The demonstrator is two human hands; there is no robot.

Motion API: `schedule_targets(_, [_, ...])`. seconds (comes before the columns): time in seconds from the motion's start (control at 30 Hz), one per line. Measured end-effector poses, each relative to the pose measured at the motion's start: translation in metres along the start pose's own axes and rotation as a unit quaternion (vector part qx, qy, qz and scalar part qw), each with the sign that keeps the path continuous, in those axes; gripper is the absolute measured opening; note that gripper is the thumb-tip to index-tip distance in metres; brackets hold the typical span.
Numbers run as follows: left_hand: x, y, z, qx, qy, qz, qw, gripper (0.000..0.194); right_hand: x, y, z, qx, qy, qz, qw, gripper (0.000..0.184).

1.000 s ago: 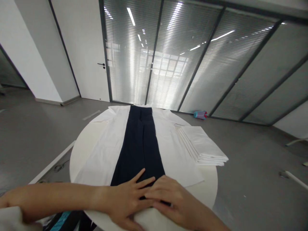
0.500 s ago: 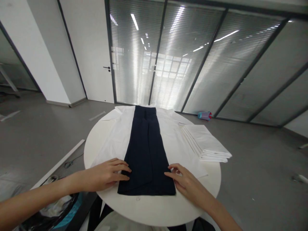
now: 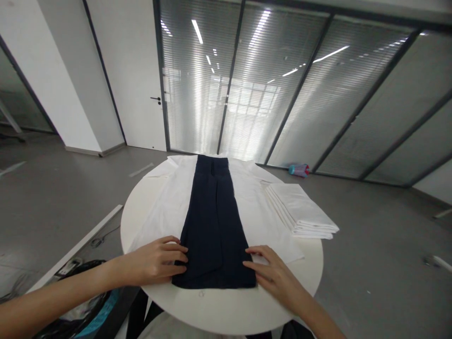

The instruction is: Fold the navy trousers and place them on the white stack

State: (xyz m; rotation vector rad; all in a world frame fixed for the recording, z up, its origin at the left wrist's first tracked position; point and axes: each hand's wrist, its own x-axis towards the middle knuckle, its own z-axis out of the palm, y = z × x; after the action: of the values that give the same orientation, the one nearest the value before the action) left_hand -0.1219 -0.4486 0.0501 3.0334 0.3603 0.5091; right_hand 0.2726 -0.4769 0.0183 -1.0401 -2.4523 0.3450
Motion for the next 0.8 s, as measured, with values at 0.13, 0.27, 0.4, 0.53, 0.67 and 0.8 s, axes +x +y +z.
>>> schedule_targets(0.13, [-0.002,0.0,0.0,-0.022,0.028,-0.015,0.999,0.033,0.005,-0.002,-0.003,0.007,0.049,-0.039,0.998,0.041])
schedule_targets(0.27, [0.002,-0.006,-0.008,-0.09,0.06,-0.07,0.992,0.033,0.029,-0.007,-0.017,0.03,0.102,-0.074,0.992,0.035])
schedule_targets(0.4, [0.016,-0.027,-0.022,-0.144,0.096,-0.173,0.97,0.027,0.067,-0.001,-0.03,0.04,0.146,-0.11,0.982,0.032])
schedule_targets(0.53, [0.041,-0.071,-0.029,-0.203,0.2,-0.33,0.9,0.025,0.117,0.017,-0.034,0.068,0.194,-0.023,0.978,0.025])
schedule_targets(0.67, [0.069,-0.126,-0.02,-0.352,0.274,-0.428,0.786,0.034,0.177,0.047,-0.029,0.134,0.245,0.109,0.954,0.024])
schedule_targets(0.8, [0.084,-0.164,0.004,-0.472,0.293,-0.53,0.641,0.032,0.211,0.079,-0.013,0.194,0.269,0.23,0.915,0.025])
